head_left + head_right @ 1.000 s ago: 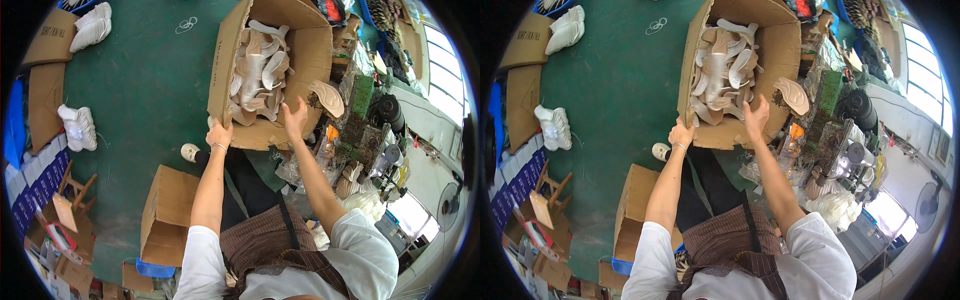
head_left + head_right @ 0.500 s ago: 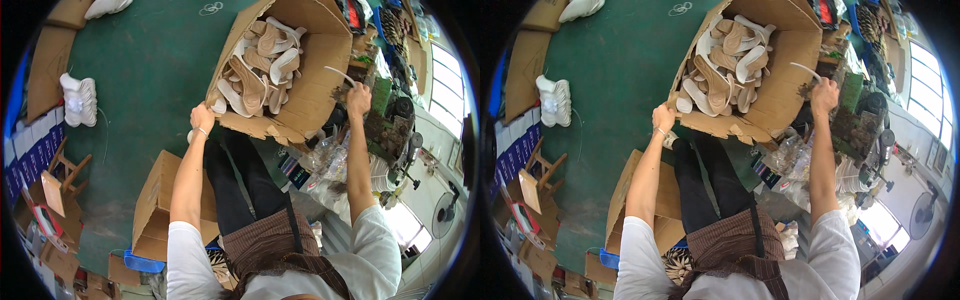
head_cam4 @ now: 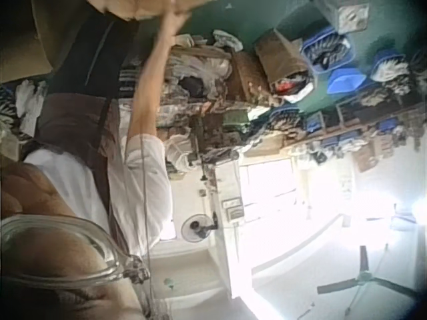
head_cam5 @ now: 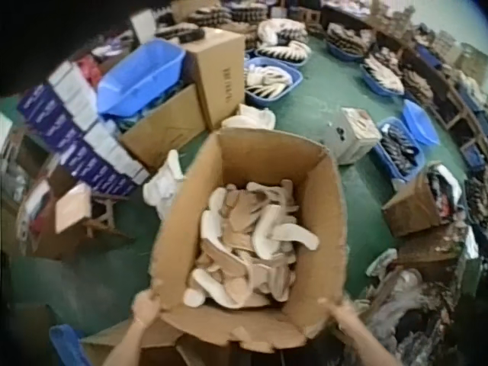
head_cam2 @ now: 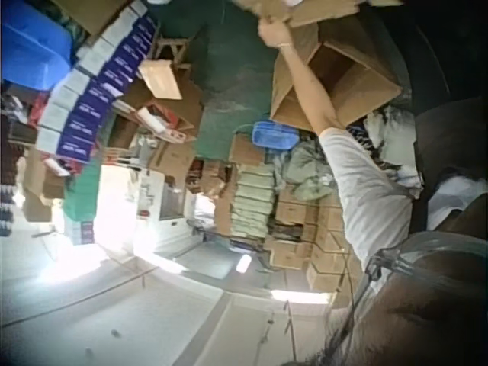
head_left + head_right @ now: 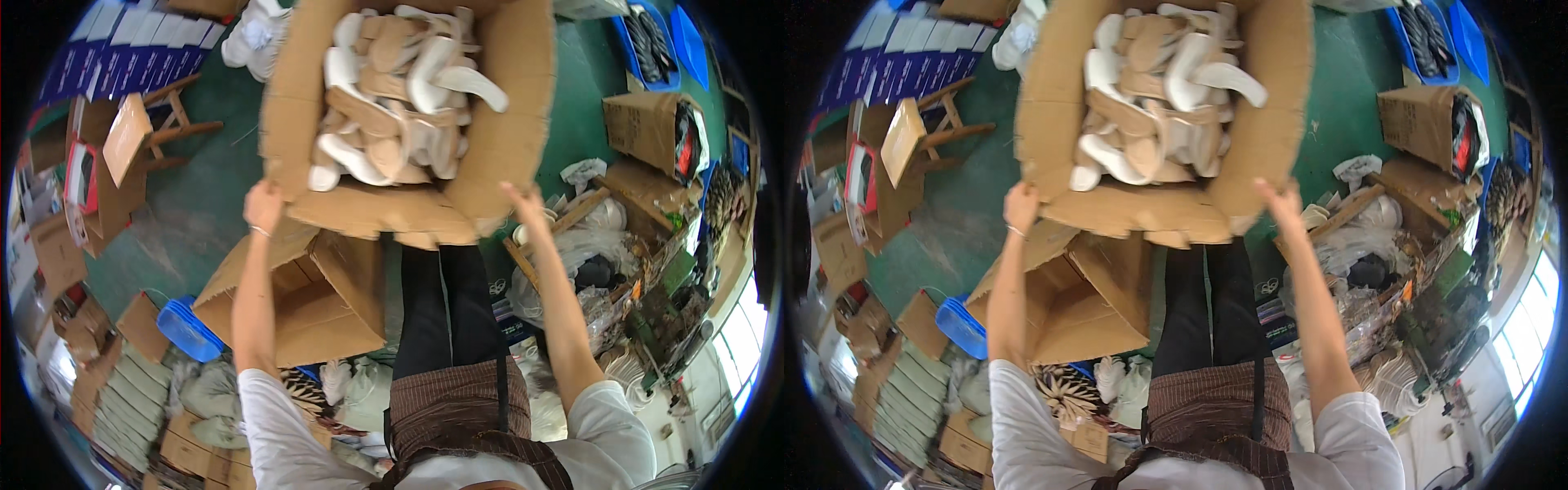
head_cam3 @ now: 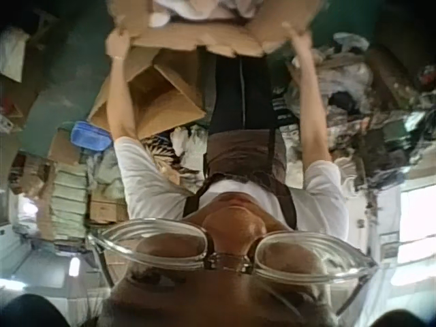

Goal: The person feeds shoe insole layers through a roller machine, attaches the insole pieces together by hand, bundles the stacked insoles with elastic bands, and moves cardboard boxes containing shoe components.

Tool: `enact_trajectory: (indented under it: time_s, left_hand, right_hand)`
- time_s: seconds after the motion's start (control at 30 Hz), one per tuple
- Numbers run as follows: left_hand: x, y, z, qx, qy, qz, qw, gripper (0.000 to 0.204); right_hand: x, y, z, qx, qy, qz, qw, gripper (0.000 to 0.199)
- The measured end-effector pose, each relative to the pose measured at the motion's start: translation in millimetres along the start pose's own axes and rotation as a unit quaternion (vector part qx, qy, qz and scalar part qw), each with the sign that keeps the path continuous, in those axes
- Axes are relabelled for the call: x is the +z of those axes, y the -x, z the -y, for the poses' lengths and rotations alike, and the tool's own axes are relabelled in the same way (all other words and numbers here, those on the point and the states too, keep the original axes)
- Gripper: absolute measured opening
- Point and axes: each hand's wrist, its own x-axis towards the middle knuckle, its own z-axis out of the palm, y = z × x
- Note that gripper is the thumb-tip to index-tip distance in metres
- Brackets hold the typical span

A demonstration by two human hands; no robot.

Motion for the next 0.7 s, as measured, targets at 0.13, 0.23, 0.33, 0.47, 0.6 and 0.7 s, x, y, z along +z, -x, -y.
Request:
enact_trajectory:
  time_s: [0.13, 0.23, 0.33, 0.47, 0.6, 0.7]
  left_hand:
    - [-58.6, -13.7, 101.2, -0.15, -0.026, -0.088, 0.984, 0.028]
    - [-101.3, 54.7, 253.1, -0.208, 0.019, -0.255, 0.944, 0.032]
    - [-70.7, 127.6, 272.4, -0.242, 0.11, -0.301, 0.916, 0.044]
    - [61.1, 221.6, 153.7, -0.214, 0.278, -0.073, 0.933, 0.086]
    - [167.2, 290.5, 39.7, -0.227, 0.251, 0.224, 0.914, 0.083]
    - [204.3, 308.9, 35.8, -0.325, 0.108, 0.14, 0.929, 0.046]
  right_hand:
    - [174.5, -5.0, -27.0, -0.101, 0.107, 0.241, 0.959, 0.04]
    - [280.5, 80.2, 2.4, -0.162, 0.158, 0.457, 0.86, 0.057]
    - [307.0, 113.5, -21.9, -0.225, 0.13, 0.484, 0.836, 0.051]
    - [273.2, 112.1, -60.2, -0.182, 0.237, 0.406, 0.864, 0.033]
    - [185.7, 85.5, -79.5, -0.139, 0.317, 0.319, 0.883, 0.026]
    - [105.4, 69.9, -89.0, -0.146, 0.396, 0.204, 0.884, 0.024]
